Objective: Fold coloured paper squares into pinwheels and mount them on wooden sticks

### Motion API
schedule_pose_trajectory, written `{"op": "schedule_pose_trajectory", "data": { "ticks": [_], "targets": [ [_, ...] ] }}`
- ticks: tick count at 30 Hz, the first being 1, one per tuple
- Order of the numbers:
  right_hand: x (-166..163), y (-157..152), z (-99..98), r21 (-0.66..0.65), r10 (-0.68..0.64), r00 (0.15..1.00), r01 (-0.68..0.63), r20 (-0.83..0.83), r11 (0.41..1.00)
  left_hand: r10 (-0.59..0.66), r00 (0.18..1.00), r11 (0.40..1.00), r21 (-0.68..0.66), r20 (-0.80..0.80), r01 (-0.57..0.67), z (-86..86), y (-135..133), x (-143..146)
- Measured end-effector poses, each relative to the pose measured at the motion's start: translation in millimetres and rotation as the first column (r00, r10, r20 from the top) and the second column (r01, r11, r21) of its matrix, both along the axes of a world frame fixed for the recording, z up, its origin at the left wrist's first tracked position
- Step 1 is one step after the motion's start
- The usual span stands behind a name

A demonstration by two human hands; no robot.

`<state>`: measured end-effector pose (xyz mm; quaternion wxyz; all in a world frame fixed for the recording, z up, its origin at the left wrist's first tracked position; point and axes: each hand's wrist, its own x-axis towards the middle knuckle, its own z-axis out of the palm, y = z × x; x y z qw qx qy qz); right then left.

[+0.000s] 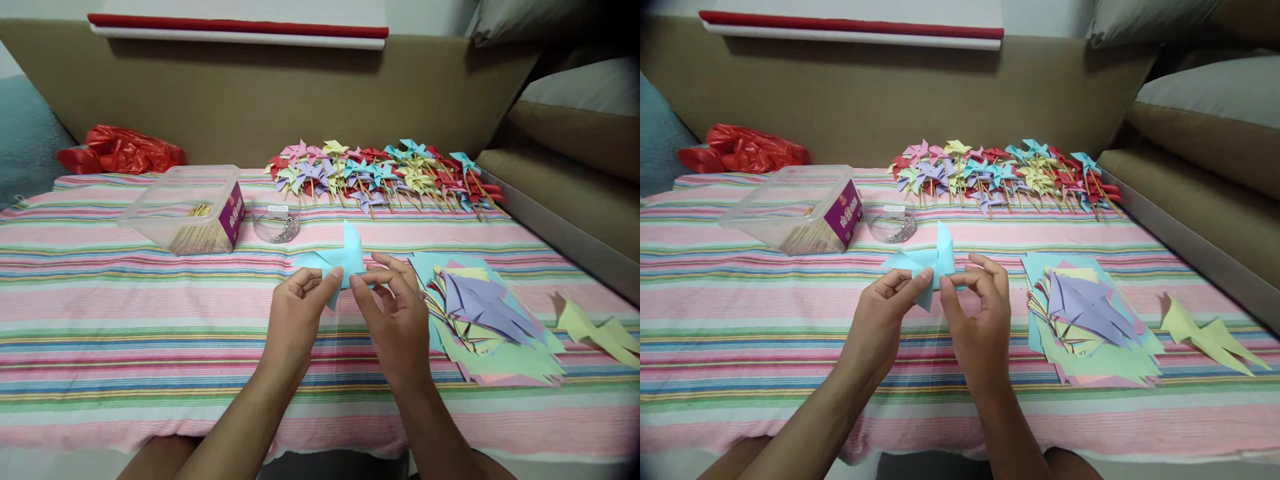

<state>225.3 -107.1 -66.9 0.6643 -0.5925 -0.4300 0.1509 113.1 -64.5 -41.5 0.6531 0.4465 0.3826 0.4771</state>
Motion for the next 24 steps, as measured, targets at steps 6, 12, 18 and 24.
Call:
{"op": "schedule_pose_trajectory", "data": {
  "ticks": [6,12,18,24],
  "targets": [
    [0.1,1.2,-0.3,-0.003,0.008,1.000,-0.008,-0.009,1.000,0.008,1.000,1.000,0.021,-0.025,-0.008,-0.1,-0.3,0.2],
    [1.1,1.7,0.3,-0.013,0.021,1.000,-0.021,-0.014,1.000,0.013,0.998,0.998,0.069,-0.066,-0.008,-0.9,0.2,0.5],
    [1.2,1.7,0.9,-0.018,0.049,0.999,-0.049,-0.016,0.999,0.011,0.984,0.989,0.144,-0.175,0.015,0.4,-0.3,1.1],
    [2.6,-0.4,6.0,-0.024,0.009,1.000,-0.009,-0.027,1.000,0.029,0.971,0.973,0.228,-0.236,0.026,1.0,1.1,-2.2]
  ]
}}
